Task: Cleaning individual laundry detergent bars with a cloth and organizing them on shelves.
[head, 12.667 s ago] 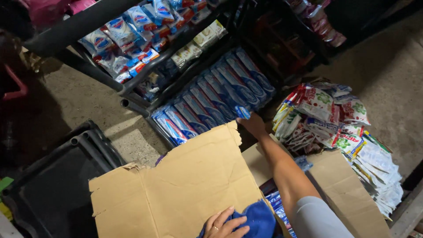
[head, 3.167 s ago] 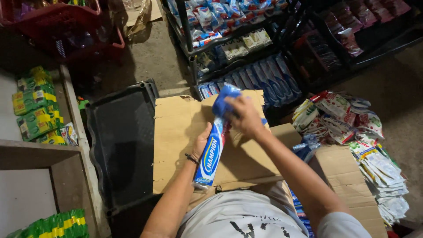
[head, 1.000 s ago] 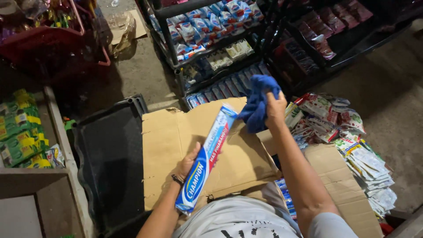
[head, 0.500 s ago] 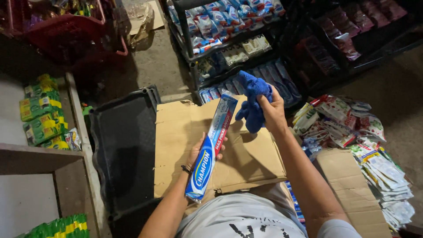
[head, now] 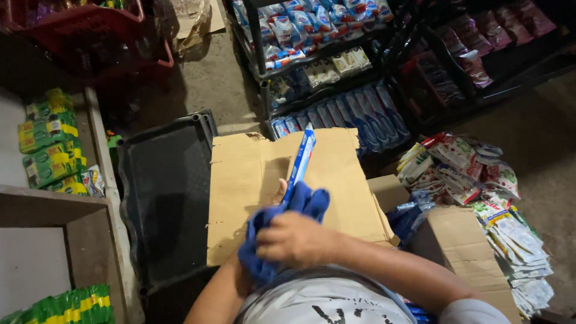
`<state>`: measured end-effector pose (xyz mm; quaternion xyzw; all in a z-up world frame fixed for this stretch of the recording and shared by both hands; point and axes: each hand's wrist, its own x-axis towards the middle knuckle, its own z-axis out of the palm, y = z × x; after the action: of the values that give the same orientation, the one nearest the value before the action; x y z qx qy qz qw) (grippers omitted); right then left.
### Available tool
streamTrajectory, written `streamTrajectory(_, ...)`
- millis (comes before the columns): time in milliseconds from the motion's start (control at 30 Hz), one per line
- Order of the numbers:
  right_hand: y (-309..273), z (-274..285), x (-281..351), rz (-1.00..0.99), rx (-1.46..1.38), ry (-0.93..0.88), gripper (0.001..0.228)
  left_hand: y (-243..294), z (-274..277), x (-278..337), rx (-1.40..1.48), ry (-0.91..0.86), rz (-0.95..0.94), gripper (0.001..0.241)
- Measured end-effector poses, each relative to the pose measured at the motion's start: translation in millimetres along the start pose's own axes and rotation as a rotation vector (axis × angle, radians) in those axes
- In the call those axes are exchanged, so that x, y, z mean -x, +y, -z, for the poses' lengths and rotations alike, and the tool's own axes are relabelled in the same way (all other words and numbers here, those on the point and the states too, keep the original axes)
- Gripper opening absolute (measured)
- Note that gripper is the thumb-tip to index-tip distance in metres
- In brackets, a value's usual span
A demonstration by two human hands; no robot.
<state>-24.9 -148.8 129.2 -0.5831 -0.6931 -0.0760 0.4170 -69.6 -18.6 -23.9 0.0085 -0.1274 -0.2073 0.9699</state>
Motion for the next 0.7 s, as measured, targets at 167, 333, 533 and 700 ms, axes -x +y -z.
streamTrajectory(167,17,-21,10,0.039,0.157,-0.161,0.043,11,39,11,0.015,0.092,0.079,0.060)
streamTrajectory(333,77,4,21,-0.030,0.444,-0.110,0.018,17,56,1,0.038,0.164,0.180,0.063)
streamTrajectory(533,156,58,52,-0.427,0.800,-0.004,0.011,28,137,-4,0.050,0.162,0.353,0.070)
streamTrajectory(700,177,62,118,-1.214,-0.030,0.772,0.034,27,85,-20,-0.012,-0.049,0.245,0.096)
